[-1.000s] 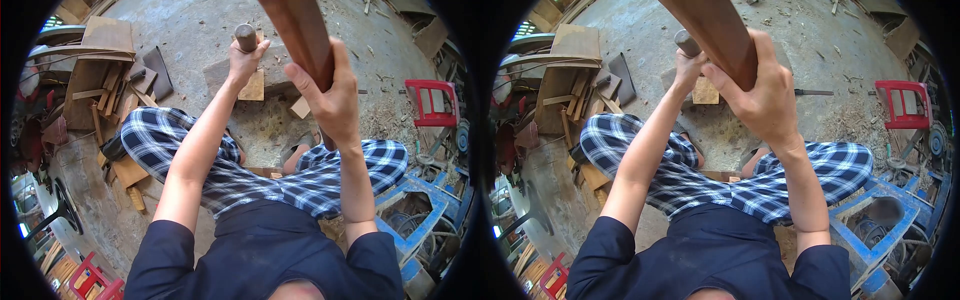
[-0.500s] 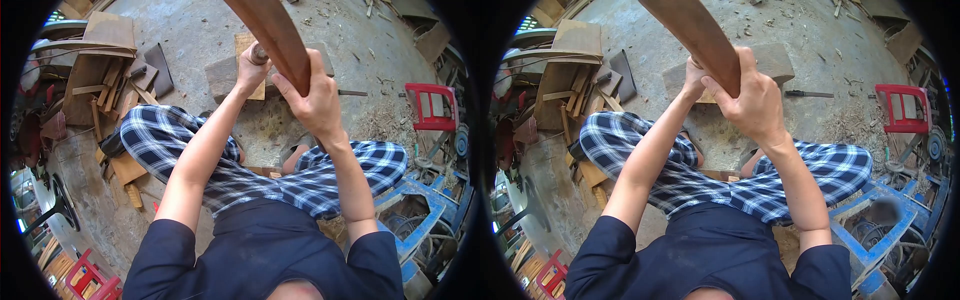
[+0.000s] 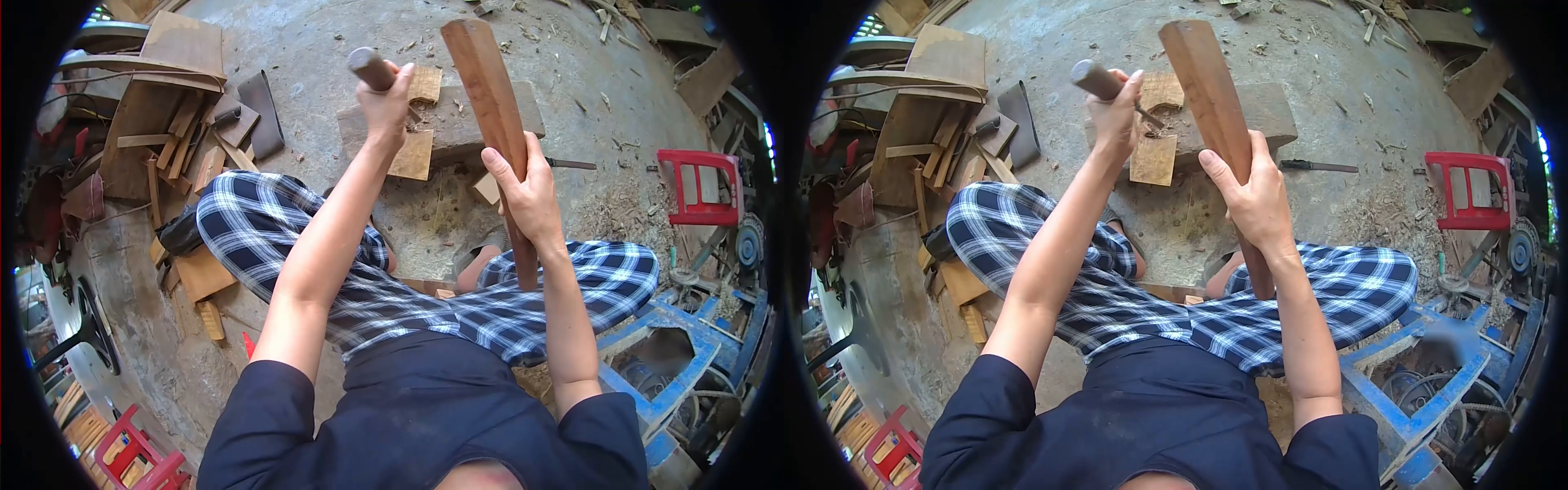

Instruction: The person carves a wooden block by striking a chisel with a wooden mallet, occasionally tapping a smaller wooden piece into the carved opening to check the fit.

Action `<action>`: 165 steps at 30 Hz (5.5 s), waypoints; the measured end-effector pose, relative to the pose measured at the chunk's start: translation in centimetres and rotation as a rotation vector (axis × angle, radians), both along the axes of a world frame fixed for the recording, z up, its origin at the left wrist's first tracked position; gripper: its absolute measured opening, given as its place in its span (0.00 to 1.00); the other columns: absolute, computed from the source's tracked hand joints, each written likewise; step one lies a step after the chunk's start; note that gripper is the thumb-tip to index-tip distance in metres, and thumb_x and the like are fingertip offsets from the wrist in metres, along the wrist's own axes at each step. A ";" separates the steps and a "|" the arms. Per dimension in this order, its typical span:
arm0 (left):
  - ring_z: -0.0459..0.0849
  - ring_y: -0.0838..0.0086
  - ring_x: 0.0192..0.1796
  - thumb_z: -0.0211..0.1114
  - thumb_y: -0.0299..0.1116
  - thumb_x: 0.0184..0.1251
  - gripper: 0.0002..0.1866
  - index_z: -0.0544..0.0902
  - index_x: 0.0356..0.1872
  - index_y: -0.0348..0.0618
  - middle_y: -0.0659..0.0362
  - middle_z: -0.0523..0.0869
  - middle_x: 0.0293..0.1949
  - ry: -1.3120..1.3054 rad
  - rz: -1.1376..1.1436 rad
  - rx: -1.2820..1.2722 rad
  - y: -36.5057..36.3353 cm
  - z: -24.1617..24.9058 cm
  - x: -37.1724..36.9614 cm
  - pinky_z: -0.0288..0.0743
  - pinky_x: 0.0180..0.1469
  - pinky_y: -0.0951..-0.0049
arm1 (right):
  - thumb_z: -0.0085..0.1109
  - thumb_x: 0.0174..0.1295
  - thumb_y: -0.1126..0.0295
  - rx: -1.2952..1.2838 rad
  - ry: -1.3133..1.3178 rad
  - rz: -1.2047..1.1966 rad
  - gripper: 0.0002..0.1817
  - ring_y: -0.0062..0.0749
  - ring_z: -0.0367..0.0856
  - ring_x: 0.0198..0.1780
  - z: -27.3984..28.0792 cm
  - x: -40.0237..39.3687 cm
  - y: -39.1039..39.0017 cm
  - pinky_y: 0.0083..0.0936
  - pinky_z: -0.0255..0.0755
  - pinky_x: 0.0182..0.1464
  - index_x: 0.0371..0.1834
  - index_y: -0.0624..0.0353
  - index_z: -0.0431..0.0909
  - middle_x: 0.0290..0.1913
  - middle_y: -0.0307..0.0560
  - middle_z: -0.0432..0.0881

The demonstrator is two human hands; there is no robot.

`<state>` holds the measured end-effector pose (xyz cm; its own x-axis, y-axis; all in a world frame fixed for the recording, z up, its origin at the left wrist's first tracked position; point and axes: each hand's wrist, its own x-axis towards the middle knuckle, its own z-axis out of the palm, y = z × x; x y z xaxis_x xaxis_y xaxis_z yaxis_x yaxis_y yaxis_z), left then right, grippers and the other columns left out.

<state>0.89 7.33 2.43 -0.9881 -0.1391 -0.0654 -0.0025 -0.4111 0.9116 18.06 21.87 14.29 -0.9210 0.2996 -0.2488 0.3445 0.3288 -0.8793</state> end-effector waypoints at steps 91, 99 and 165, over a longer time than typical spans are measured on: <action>0.74 0.86 0.29 0.75 0.24 0.62 0.09 0.80 0.31 0.44 0.70 0.78 0.27 0.066 -0.359 -0.212 1.1 0.6 0.4 0.68 0.32 0.79 | 0.67 0.65 0.46 -0.082 0.035 -0.006 0.31 0.27 0.81 0.24 -0.3 0.3 0.5 0.25 0.75 0.25 0.56 0.64 0.74 0.30 0.48 0.83; 0.73 0.87 0.28 0.75 0.25 0.62 0.10 0.80 0.28 0.44 0.71 0.78 0.25 0.128 -0.395 -0.226 1.5 0.8 1.6 0.68 0.31 0.79 | 0.70 0.65 0.52 -0.094 0.409 0.028 0.27 0.30 0.85 0.39 3.5 -1.6 0.2 0.27 0.77 0.43 0.55 0.63 0.76 0.39 0.48 0.85; 0.77 0.84 0.31 0.76 0.25 0.62 0.09 0.81 0.31 0.45 0.68 0.82 0.30 0.072 -0.359 -0.173 1.3 0.1 -0.1 0.72 0.35 0.76 | 0.68 0.63 0.45 0.081 0.106 0.013 0.34 0.44 0.89 0.45 -1.1 -0.4 1.1 0.36 0.80 0.49 0.57 0.65 0.75 0.43 0.60 0.87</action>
